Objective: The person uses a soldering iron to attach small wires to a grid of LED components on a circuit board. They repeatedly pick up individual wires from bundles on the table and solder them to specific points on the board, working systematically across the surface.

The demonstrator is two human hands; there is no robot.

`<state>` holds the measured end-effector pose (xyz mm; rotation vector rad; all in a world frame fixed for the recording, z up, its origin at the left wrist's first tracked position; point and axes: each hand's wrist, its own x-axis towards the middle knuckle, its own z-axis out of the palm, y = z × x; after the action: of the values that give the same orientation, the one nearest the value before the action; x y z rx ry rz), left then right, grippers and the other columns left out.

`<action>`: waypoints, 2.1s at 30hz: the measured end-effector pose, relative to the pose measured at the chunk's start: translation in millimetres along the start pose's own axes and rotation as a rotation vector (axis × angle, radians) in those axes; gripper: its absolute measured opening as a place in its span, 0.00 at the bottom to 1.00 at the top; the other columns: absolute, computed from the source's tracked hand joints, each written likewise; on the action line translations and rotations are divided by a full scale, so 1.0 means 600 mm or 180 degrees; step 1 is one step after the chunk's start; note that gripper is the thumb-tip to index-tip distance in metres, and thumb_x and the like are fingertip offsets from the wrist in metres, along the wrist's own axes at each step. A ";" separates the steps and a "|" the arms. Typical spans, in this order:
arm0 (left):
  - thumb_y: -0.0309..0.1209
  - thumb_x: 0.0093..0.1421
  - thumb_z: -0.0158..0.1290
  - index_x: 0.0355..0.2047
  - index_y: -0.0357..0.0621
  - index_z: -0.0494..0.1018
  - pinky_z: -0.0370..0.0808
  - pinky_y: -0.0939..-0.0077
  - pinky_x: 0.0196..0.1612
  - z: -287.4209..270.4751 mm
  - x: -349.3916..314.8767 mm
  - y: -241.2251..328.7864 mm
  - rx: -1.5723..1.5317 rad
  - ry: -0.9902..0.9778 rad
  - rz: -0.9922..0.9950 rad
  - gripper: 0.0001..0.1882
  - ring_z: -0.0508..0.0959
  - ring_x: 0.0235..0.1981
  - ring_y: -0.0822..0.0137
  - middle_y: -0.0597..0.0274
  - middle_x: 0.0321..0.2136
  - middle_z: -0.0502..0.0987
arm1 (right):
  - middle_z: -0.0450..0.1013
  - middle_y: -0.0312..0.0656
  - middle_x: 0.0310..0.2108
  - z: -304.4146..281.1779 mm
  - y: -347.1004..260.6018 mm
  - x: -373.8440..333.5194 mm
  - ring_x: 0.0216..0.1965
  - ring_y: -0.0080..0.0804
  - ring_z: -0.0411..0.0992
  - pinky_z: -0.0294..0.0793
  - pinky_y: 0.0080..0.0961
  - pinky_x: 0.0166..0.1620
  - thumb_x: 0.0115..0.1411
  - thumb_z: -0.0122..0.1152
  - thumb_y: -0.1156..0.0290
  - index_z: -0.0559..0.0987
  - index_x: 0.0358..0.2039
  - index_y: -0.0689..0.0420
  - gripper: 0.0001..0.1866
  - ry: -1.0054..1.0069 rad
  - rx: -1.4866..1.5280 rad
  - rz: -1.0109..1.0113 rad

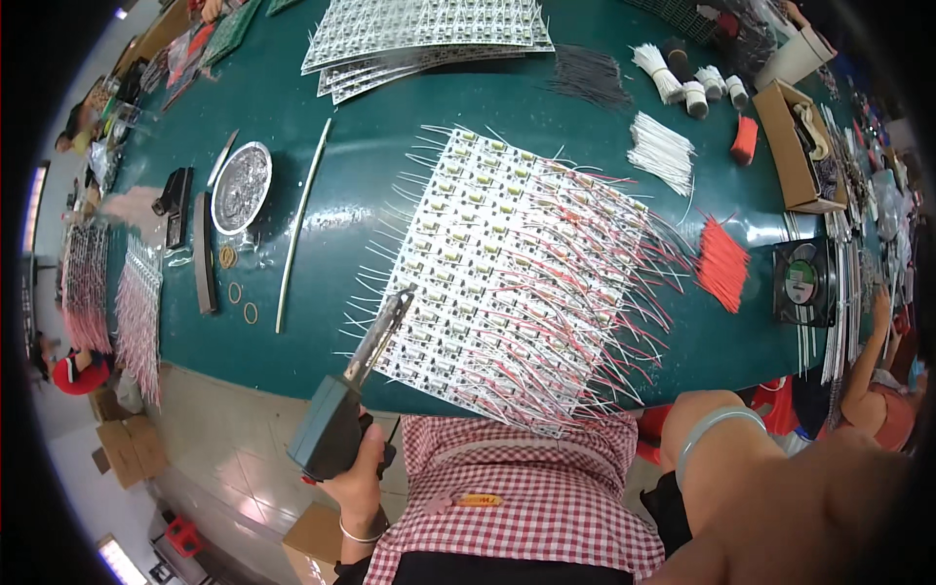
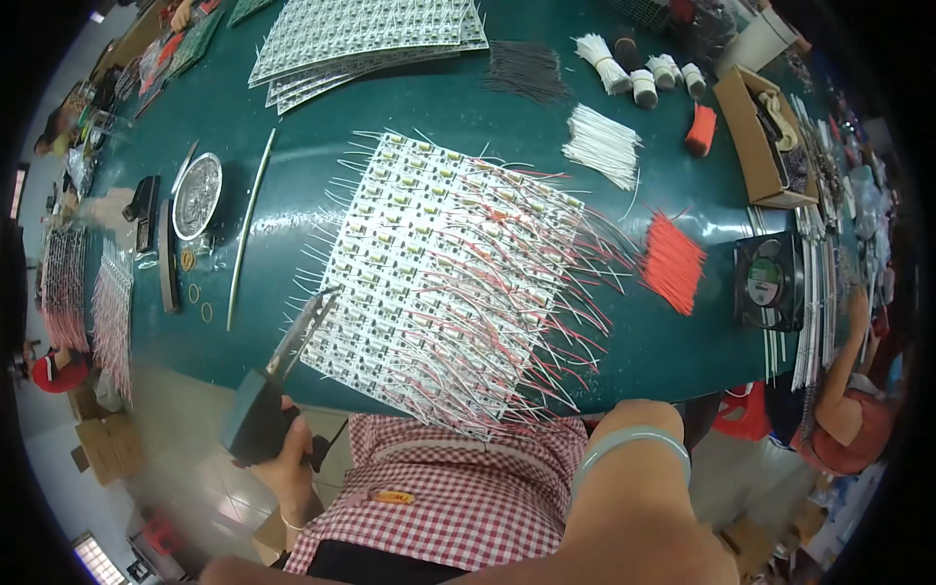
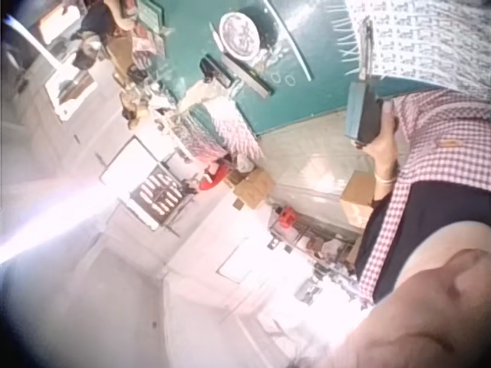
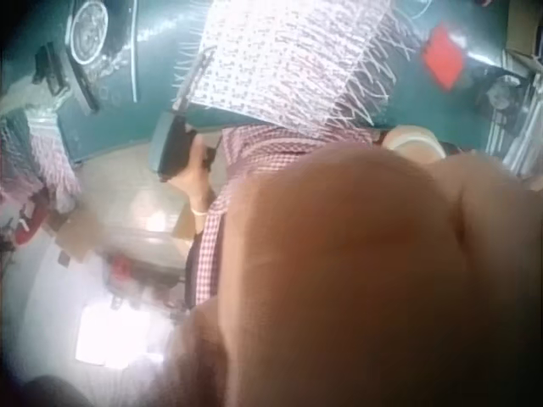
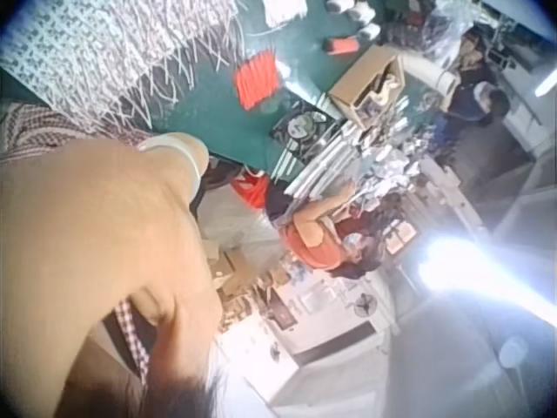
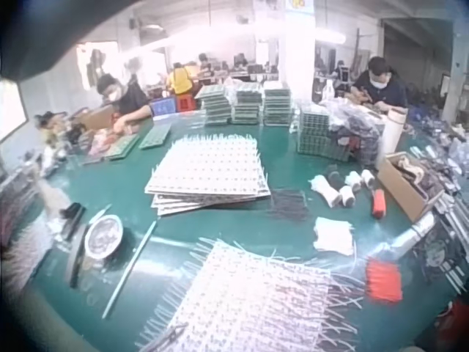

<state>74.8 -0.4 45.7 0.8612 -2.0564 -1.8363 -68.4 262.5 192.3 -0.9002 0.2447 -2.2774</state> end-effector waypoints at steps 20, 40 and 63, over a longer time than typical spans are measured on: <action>0.15 0.53 0.60 0.59 0.32 0.68 0.65 0.85 0.19 0.034 0.139 0.045 -0.0301 0.0602 0.0654 0.31 0.71 0.22 0.75 0.48 0.44 0.79 | 0.77 0.46 0.39 -0.513 -0.204 0.015 0.45 0.45 0.74 0.75 0.38 0.49 0.53 0.68 0.78 0.85 0.37 0.61 0.09 0.1853 -0.8186 0.0809; 0.25 0.54 0.58 0.59 0.22 0.62 0.62 0.83 0.23 0.017 0.240 0.178 0.0020 0.0340 0.1225 0.33 0.61 0.13 0.76 0.43 0.41 0.76 | 0.76 0.44 0.30 -0.560 -0.203 0.025 0.38 0.42 0.75 0.77 0.39 0.40 0.52 0.67 0.79 0.81 0.31 0.59 0.05 0.1748 -0.8429 0.0938; 0.21 0.49 0.62 0.55 0.29 0.69 0.65 0.84 0.18 0.177 0.177 0.149 -0.0620 0.0363 0.0029 0.31 0.70 0.20 0.75 0.47 0.43 0.78 | 0.77 0.42 0.25 -0.419 -0.093 0.102 0.32 0.35 0.77 0.77 0.26 0.29 0.39 0.70 0.74 0.84 0.19 0.56 0.04 -0.1136 -0.8938 0.3529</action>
<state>-91.2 27.4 92.9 0.8799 -1.7765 -1.8980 -297.5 248.4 60.1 -1.2149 2.7663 0.6303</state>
